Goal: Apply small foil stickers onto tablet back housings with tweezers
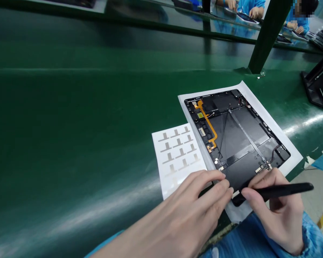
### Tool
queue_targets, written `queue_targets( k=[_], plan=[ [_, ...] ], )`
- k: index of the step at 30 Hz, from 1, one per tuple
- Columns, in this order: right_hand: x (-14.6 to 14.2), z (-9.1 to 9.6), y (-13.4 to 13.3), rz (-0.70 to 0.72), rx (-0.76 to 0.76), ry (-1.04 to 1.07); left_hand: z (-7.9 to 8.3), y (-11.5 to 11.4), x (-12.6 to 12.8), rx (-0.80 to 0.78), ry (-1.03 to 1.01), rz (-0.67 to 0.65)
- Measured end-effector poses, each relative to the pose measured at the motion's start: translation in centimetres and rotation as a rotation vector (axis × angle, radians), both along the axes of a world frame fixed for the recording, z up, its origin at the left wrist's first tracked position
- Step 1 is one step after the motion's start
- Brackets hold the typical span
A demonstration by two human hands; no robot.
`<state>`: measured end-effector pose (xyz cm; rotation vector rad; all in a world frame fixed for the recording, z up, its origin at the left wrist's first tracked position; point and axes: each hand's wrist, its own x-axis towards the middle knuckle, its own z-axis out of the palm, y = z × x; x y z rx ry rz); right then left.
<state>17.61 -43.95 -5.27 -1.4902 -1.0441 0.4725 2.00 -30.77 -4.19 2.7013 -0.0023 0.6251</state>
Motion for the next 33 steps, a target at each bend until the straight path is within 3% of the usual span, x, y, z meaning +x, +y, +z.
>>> queue_targets(
  k=[3,18,23,28,33],
  plan=[
    [0.1,-0.4,-0.4,0.053,0.029,0.001,0.2,-0.1,0.1,-0.033,0.001,0.003],
    [0.0,-0.5,-0.3,0.021,0.053,0.061,0.1,-0.2,0.3,-0.026,-0.014,0.018],
    [1.5,0.3,-0.1,0.141,0.033,0.078,0.4,-0.1,0.8,-0.038,-0.122,-0.014],
    [3.2,1.2,0.9,0.306,-0.007,-0.008,-0.5,-0.3,0.6,-0.004,-0.137,-0.003],
    [3.2,1.5,1.4,0.318,0.005,-0.088,-0.6,-0.5,0.4,-0.001,-0.147,-0.003]
  ],
)
